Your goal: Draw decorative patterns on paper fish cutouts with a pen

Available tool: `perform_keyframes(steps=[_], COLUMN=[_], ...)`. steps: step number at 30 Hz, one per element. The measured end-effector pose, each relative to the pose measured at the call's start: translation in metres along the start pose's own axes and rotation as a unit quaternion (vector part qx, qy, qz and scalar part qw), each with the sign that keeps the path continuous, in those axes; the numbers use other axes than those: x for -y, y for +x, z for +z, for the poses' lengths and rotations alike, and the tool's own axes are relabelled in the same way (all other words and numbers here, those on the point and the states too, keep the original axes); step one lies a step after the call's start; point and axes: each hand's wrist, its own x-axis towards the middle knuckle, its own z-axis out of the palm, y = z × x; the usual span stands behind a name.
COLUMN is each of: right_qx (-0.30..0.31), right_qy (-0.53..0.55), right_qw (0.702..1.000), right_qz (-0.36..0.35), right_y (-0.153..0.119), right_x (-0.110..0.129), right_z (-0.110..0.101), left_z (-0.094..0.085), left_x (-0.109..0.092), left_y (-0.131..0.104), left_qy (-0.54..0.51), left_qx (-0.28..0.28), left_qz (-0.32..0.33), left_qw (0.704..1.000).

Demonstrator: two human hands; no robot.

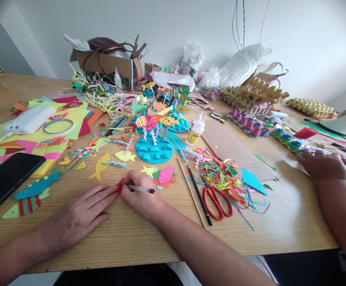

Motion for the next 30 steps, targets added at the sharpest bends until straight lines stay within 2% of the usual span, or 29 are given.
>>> perform_keyframes(steps=[10,15,30], right_qx=[0.004,-0.014,0.002], right_qy=[0.0,0.029,-0.016], right_qw=[1.0,0.999,1.0], right_qz=[0.008,0.019,0.01], right_y=[-0.0014,-0.0009,-0.0015], right_x=[-0.0007,-0.0014,0.0026], right_z=[0.0004,-0.0001,-0.0012], left_z=[0.0027,0.0014,0.0018], left_x=[0.0,-0.0012,-0.0004], left_y=[-0.0021,0.0001,-0.0018], left_qy=[-0.006,-0.004,-0.006], left_qx=[0.0,-0.001,0.0], left_qz=[-0.008,-0.007,-0.017], left_qw=[1.0,1.0,1.0])
